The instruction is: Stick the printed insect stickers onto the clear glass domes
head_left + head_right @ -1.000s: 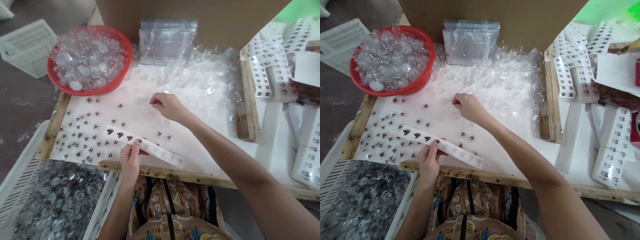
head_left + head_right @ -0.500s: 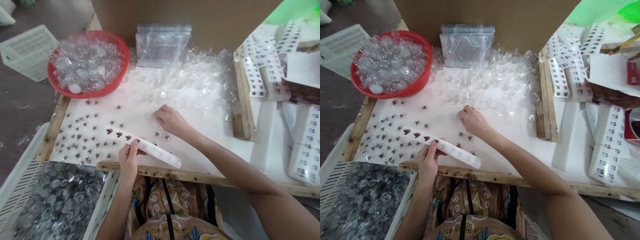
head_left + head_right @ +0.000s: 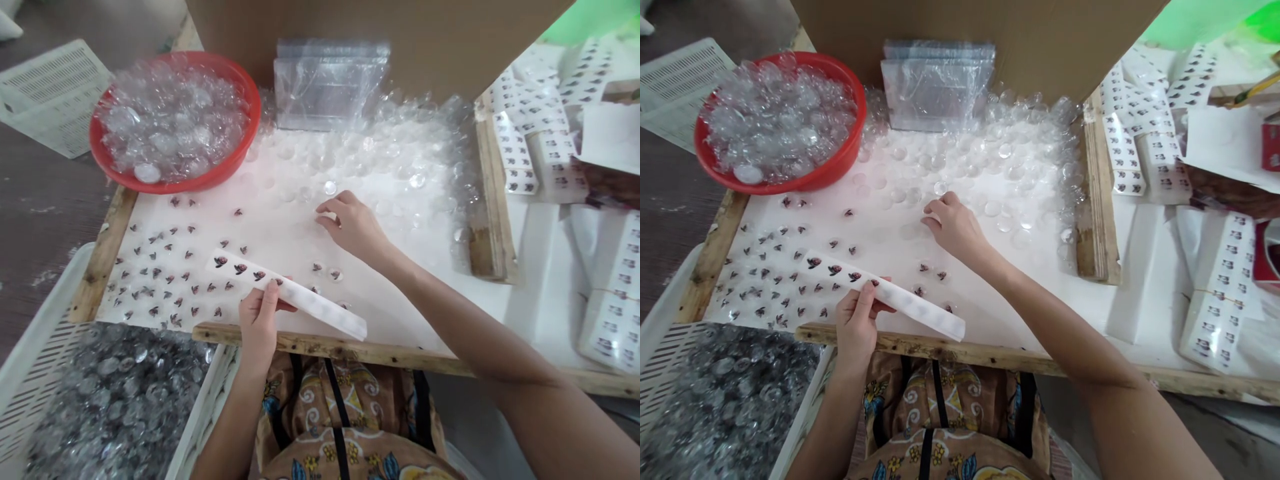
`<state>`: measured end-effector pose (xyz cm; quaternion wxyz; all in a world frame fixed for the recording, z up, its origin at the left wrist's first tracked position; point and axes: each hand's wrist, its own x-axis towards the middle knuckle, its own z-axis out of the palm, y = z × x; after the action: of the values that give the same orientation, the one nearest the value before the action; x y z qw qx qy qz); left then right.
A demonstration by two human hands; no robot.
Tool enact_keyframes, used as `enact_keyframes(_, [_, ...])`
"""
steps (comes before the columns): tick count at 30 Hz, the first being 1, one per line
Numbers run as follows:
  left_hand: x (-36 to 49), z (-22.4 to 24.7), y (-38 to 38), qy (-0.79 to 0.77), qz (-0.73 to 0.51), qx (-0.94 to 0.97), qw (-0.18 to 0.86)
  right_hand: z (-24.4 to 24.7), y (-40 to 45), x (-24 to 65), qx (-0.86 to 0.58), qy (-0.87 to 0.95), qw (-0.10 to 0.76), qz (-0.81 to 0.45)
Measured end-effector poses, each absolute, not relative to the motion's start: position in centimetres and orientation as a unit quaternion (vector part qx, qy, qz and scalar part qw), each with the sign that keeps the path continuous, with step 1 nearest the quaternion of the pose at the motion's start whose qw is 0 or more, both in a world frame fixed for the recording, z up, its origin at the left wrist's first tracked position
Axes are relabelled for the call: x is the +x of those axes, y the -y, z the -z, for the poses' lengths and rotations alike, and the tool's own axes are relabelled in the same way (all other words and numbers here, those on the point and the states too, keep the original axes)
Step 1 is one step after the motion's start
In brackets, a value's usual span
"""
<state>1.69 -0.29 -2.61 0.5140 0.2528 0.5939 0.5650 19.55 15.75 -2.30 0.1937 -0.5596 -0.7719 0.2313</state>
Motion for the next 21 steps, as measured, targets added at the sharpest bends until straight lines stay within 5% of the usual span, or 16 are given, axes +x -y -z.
enact_keyframes(8, [1.7,2.7,0.3,-0.599,-0.562,0.252,0.512,3.7,-17.3,18.9,-0.515,0.829,0.142,-0.164])
enact_keyframes(21, [1.8,2.2,0.2,-0.597,-0.564,0.257,0.509,3.7,-14.5,22.5,-0.505,0.811,0.214,-0.204])
